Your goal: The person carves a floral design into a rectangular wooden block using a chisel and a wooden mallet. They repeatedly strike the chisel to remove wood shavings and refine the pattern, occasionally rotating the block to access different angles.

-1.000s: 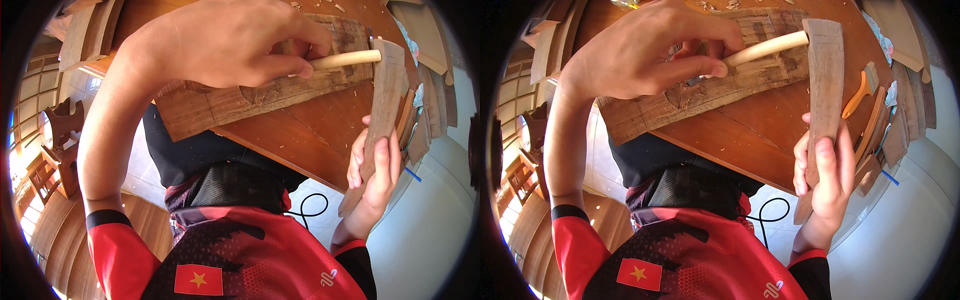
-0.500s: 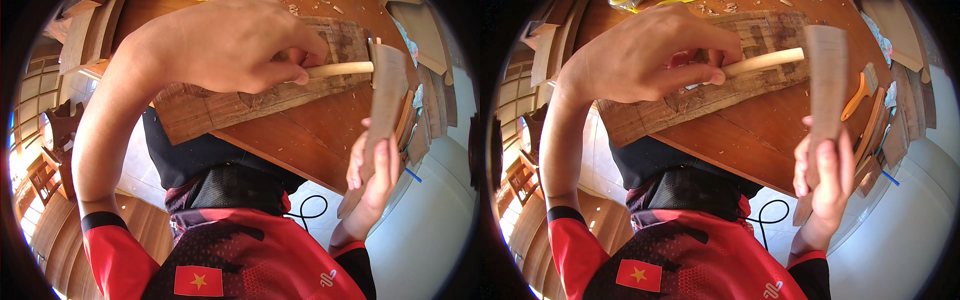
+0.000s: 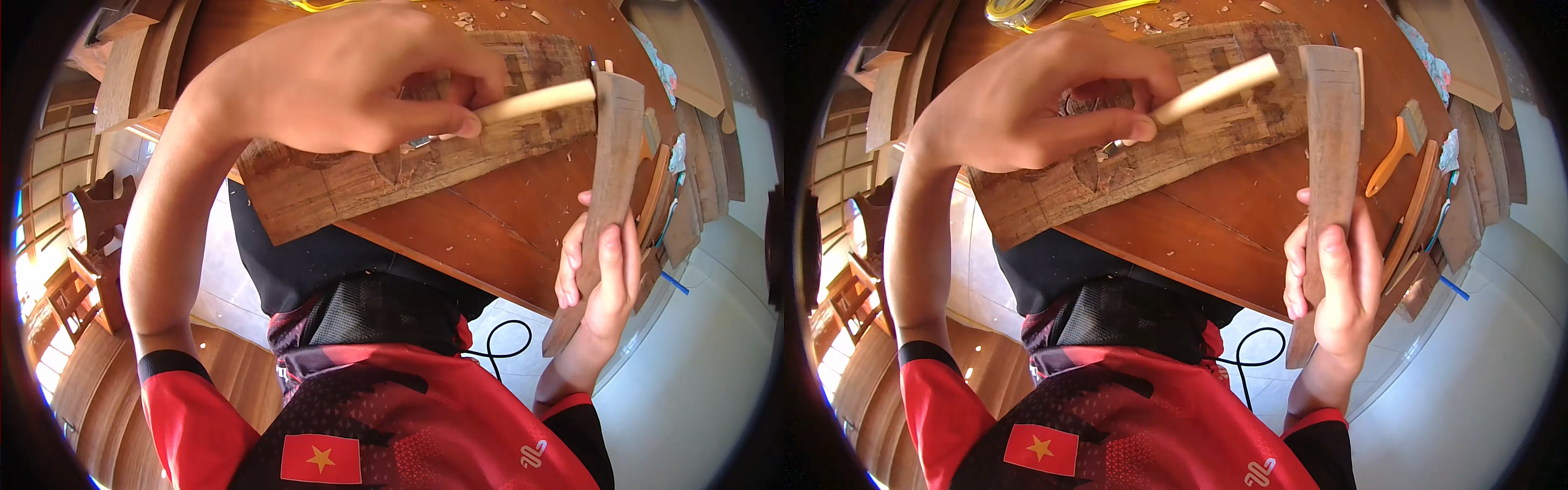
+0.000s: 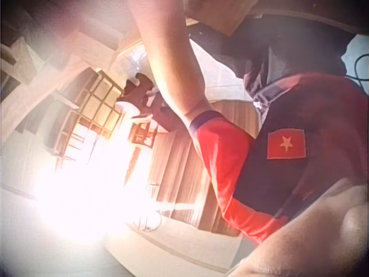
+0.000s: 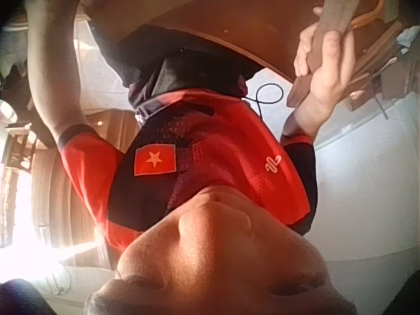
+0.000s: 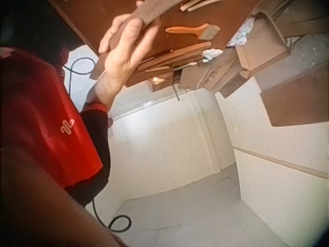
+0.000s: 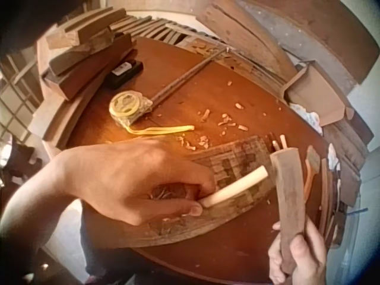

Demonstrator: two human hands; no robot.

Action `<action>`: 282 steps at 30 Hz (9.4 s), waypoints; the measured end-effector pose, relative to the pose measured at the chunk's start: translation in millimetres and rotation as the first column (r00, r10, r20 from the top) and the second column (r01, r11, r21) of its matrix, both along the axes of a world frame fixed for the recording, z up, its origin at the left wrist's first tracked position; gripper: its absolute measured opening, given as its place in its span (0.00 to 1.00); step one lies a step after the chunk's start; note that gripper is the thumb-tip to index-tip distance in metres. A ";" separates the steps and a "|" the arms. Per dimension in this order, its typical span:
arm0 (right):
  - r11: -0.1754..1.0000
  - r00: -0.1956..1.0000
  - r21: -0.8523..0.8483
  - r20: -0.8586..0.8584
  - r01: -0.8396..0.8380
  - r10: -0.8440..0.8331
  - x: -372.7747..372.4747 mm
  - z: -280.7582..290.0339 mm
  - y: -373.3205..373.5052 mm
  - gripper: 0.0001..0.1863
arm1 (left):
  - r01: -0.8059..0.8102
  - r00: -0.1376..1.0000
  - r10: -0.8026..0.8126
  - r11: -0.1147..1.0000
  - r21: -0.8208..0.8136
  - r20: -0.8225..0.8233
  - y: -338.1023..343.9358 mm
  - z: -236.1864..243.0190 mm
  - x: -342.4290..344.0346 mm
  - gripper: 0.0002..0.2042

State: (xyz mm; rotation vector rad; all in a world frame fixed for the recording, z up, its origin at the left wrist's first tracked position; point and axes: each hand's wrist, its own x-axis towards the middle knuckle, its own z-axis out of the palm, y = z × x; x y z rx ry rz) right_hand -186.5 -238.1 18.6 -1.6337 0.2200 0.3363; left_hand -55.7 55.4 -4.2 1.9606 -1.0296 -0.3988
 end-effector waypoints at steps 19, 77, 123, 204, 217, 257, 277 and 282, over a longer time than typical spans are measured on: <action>0.999 0.998 -0.033 -0.056 -0.041 0.039 -1.1 -3.3 1.9 0.24 | -0.130 0.991 0.123 0.970 -0.208 -0.045 10.8 -18.7 -15.4 0.08; 0.998 1.000 -0.060 -0.014 0.016 -0.016 4.4 -2.2 3.4 0.23 | 0.084 0.995 -0.087 0.995 0.055 0.054 3.5 16.1 0.2 0.12; 0.918 0.898 -0.241 0.237 -0.315 0.370 15.7 4.4 79.5 0.35 | -0.786 0.587 0.802 0.531 -0.316 -0.111 11.3 -16.4 -63.8 0.07; 0.999 0.965 -0.034 0.259 -0.035 0.043 51.3 8.8 43.6 0.26 | -0.293 0.928 0.315 0.947 -0.134 0.197 -31.0 6.8 -39.9 0.09; 0.970 0.966 0.176 0.166 0.169 -0.199 46.5 -2.9 3.1 0.18 | -0.347 0.854 0.317 0.938 0.000 0.413 -8.2 -1.9 -65.3 0.10; 0.887 0.956 0.444 0.187 0.123 -0.227 52.2 -35.0 -47.7 0.18 | -0.293 0.932 0.348 0.885 0.363 -0.097 9.8 -68.7 -193.1 0.05; 0.884 0.941 0.443 0.210 0.150 -0.265 49.6 -34.2 -55.7 0.16 | -0.615 0.781 0.562 0.768 0.177 0.274 -78.3 -39.3 -173.8 0.06; 0.880 0.944 0.452 0.205 0.143 -0.259 50.7 -37.7 -58.9 0.16 | -0.566 0.776 0.531 0.825 0.004 0.341 -61.4 -14.4 -153.9 0.05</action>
